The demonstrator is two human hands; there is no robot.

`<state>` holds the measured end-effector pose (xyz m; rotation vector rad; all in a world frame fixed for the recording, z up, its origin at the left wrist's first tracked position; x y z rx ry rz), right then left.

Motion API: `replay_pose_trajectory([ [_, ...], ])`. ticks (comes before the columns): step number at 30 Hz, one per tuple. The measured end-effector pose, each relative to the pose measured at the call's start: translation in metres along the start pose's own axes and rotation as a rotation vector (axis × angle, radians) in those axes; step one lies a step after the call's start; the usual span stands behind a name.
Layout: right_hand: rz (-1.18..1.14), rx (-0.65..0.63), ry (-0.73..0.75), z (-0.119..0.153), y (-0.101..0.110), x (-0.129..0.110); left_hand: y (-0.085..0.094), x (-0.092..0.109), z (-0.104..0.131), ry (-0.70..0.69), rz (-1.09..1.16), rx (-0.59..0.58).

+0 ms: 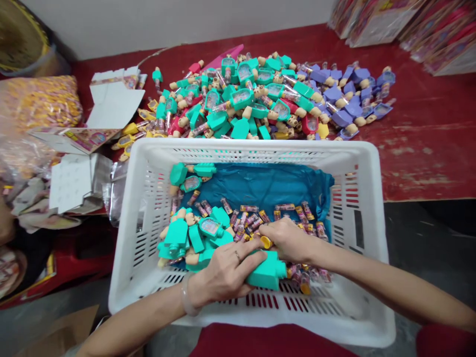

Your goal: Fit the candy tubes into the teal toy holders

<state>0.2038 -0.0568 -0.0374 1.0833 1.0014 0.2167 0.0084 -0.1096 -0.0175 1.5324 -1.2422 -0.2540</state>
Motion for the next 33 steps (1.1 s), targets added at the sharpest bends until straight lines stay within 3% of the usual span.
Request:
replay_pose_trajectory([
  [7,0.122,-0.047,0.043,0.003,0.001,-0.004,0.002,0.011,-0.002,0.081,-0.001,-0.067],
  [11,0.115,-0.066,-0.013,0.002,0.0,-0.006,0.002,0.007,-0.004,0.098,0.115,0.021],
  [16,-0.127,-0.112,-0.062,-0.003,0.007,-0.007,-0.002,-0.003,0.002,0.048,0.12,0.108],
  [24,-0.431,-0.193,-0.051,-0.003,0.015,-0.007,0.007,-0.001,-0.002,-0.034,-0.078,-0.052],
  [30,-0.411,-0.271,-0.085,-0.003,0.017,-0.011,0.013,0.007,-0.009,-0.022,-0.155,-0.124],
  [33,-0.394,-0.265,-0.089,-0.003,0.016,-0.012,0.015,0.005,-0.008,0.012,-0.057,-0.117],
])
Point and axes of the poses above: each hand's wrist, its own z-axis away from the middle knuckle, its own y-axis out of the back of the hand, x = y × z, the point moved 1 cm from there along -z, towards the middle knuckle
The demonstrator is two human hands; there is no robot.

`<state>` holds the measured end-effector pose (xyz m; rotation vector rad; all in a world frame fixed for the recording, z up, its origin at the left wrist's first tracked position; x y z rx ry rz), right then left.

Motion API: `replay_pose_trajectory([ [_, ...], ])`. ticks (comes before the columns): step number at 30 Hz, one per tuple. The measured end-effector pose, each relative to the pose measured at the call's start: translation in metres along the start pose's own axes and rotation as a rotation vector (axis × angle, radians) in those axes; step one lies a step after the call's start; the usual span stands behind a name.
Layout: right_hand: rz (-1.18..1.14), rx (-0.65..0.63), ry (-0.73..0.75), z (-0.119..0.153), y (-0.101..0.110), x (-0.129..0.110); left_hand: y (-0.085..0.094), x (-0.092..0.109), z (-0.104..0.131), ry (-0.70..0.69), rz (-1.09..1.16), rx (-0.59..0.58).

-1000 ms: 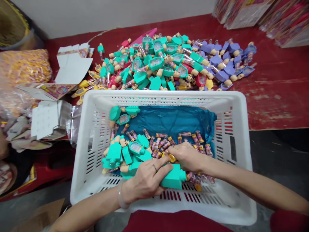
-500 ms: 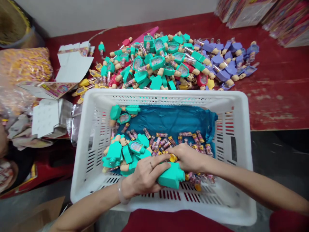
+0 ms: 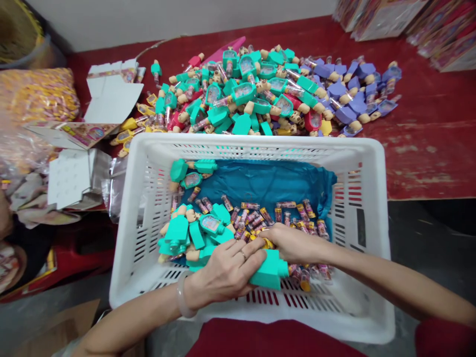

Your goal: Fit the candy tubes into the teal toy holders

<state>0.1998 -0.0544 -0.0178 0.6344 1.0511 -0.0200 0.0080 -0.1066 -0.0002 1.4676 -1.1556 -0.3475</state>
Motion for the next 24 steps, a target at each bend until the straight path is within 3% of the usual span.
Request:
replay_pose_trajectory([
  [2,0.041,0.037,0.011,0.0,0.0,0.001,0.005,-0.005,0.001,0.074,0.199,0.019],
  [5,0.216,0.145,-0.041,-0.001,0.004,0.004,0.014,-0.016,0.002,0.374,0.457,0.016],
  [8,0.399,0.205,-0.105,-0.002,0.005,0.01,0.018,-0.024,0.002,0.606,0.442,-0.126],
  [11,0.553,0.241,-0.121,-0.002,0.001,0.016,0.012,-0.024,0.001,0.623,0.398,-0.258],
  [14,0.665,0.272,-0.092,-0.002,-0.005,0.019,0.005,-0.022,0.001,0.633,0.399,-0.319],
  [20,0.816,0.328,0.032,-0.001,-0.017,0.022,-0.003,-0.021,-0.001,0.747,0.594,-0.361],
  [24,0.84,0.292,0.041,-0.002,-0.024,0.024,-0.008,-0.023,0.0,0.841,0.756,-0.34],
])
Point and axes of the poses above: each hand's wrist, its own z-axis away from the middle knuckle, its own y-axis out of the back of the hand, x = y × z, the point moved 1 cm from there along -z, towards the middle knuckle
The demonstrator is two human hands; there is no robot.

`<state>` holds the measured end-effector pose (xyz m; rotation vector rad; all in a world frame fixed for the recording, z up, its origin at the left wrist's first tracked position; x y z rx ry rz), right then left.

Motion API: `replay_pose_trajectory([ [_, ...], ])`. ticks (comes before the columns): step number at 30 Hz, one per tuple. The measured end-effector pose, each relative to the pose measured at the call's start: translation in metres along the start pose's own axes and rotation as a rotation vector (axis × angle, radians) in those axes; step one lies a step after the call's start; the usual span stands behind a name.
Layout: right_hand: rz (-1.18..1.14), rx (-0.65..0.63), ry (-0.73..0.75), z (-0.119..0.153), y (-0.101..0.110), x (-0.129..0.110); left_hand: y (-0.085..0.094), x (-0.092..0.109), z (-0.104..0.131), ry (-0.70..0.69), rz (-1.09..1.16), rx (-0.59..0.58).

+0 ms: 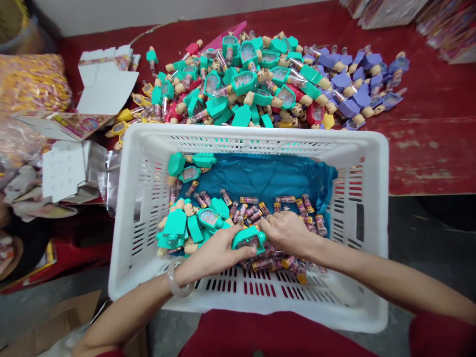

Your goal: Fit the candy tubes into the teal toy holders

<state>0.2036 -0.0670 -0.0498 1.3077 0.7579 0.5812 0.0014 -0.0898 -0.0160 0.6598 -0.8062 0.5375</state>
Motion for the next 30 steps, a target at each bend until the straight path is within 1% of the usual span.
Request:
replay_pose_trajectory([
  [2,-0.034,-0.024,0.005,0.0,-0.002,-0.001,-0.001,-0.001,0.0,0.071,0.131,-0.052],
  [5,-0.091,-0.037,-0.014,0.002,-0.002,-0.001,-0.004,0.0,0.0,0.216,0.403,-0.198],
  [7,-0.105,-0.042,-0.022,0.003,-0.001,-0.003,-0.006,0.0,0.0,0.263,0.544,-0.258],
  [11,-0.034,-0.065,-0.033,0.006,-0.001,-0.007,-0.01,-0.006,-0.003,0.29,0.623,-0.296],
  [15,0.015,-0.115,-0.029,0.008,-0.002,-0.012,-0.01,-0.011,-0.008,0.334,0.63,-0.44],
  [16,0.004,-0.14,-0.03,0.008,-0.001,-0.013,-0.009,-0.011,-0.008,0.342,0.613,-0.476],
  [17,-0.016,-0.169,-0.039,0.008,-0.001,-0.013,-0.009,-0.011,-0.008,0.337,0.572,-0.486],
  [18,-0.044,-0.208,-0.061,0.007,-0.001,-0.014,-0.008,-0.01,-0.008,0.305,0.496,-0.463],
  [19,-0.078,-0.257,-0.092,0.006,-0.001,-0.014,-0.008,-0.009,-0.008,0.245,0.378,-0.405],
  [22,-0.221,-0.427,-0.207,0.003,-0.005,-0.014,-0.01,-0.007,-0.006,-0.043,-0.154,-0.154],
  [23,-0.298,-0.494,-0.236,0.002,-0.008,-0.012,-0.013,-0.008,-0.005,-0.143,-0.339,-0.114],
  [24,-0.398,-0.567,-0.249,0.001,-0.011,-0.011,-0.015,-0.01,-0.005,-0.23,-0.5,-0.104],
  [25,-0.507,-0.638,-0.248,0.0,-0.014,-0.008,-0.017,-0.013,-0.005,-0.3,-0.625,-0.11],
  [26,-0.606,-0.702,-0.235,-0.001,-0.017,-0.006,-0.017,-0.016,-0.006,-0.352,-0.704,-0.119],
  [27,-0.673,-0.741,-0.212,-0.003,-0.019,-0.003,-0.017,-0.019,-0.008,-0.373,-0.733,-0.109],
  [28,-0.684,-0.73,-0.19,-0.004,-0.02,0.0,-0.014,-0.022,-0.011,-0.354,-0.711,-0.076],
  [29,-0.629,-0.663,-0.176,-0.006,-0.02,0.003,-0.011,-0.024,-0.013,-0.302,-0.636,-0.044],
  [30,-0.523,-0.556,-0.166,-0.007,-0.02,0.006,-0.006,-0.027,-0.016,-0.235,-0.519,-0.039],
])
Point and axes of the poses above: each hand's wrist, its own z-axis away from the middle knuckle, its own y-axis out of the back of the hand, x = y × z, the point moved 1 cm from there along -z, towards the middle knuckle
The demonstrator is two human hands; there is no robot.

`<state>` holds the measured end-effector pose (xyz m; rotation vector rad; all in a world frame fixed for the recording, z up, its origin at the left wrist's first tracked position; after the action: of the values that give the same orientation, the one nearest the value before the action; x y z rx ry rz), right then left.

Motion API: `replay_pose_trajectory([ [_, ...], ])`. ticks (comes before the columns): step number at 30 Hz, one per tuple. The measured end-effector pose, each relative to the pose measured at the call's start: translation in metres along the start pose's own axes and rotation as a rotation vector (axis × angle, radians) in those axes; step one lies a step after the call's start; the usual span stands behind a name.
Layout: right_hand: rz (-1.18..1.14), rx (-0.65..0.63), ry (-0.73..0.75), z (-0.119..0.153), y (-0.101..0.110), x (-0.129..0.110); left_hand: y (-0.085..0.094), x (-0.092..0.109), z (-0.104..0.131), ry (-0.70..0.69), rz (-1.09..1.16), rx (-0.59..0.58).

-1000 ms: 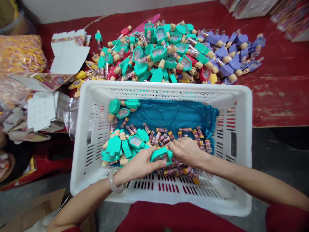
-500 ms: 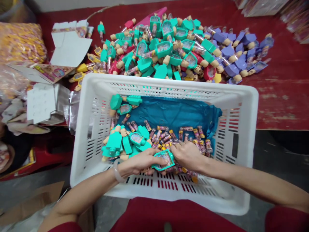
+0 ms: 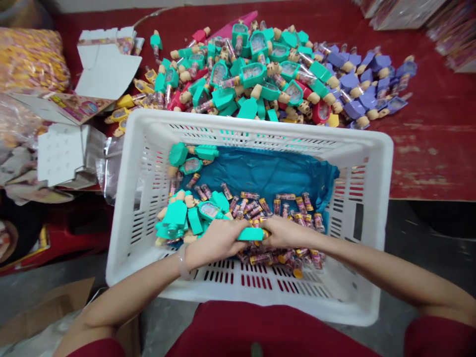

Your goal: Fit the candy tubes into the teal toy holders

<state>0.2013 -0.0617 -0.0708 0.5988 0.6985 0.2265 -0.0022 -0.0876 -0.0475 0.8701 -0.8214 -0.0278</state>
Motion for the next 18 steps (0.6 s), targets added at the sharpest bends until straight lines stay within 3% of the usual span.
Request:
replay_pose_trajectory([
  [3,0.325,0.343,0.048,0.002,0.004,-0.001,0.007,-0.01,-0.004,0.108,0.402,-0.151],
  [5,0.391,0.386,0.051,0.004,0.003,-0.003,0.009,-0.012,-0.005,0.061,0.489,-0.227],
  [7,0.31,0.308,-0.024,0.005,0.002,-0.003,0.006,-0.012,-0.006,-0.012,0.341,-0.131],
  [9,0.091,0.143,-0.093,0.004,0.003,-0.001,0.001,-0.012,-0.006,-0.125,0.059,0.037],
  [11,-0.195,-0.073,-0.091,0.001,0.006,0.002,-0.003,-0.011,-0.006,-0.238,-0.19,0.153],
  [13,-0.359,-0.215,-0.038,-0.002,0.01,0.004,-0.003,-0.012,-0.006,-0.272,-0.272,0.193],
  [15,-0.246,-0.101,-0.023,-0.004,0.015,0.005,0.003,-0.014,-0.006,-0.152,-0.175,0.177],
  [18,0.169,0.247,-0.021,-0.002,0.017,0.002,0.012,-0.016,-0.004,0.08,0.134,-0.063],
])
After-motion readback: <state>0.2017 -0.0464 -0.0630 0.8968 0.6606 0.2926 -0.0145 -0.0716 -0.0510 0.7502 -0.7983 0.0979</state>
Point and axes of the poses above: each hand's wrist, its own z-axis away from the middle knuckle, its own y-axis out of the back of the hand, x = y × z, the point moved 1 cm from there along -z, towards the middle knuckle
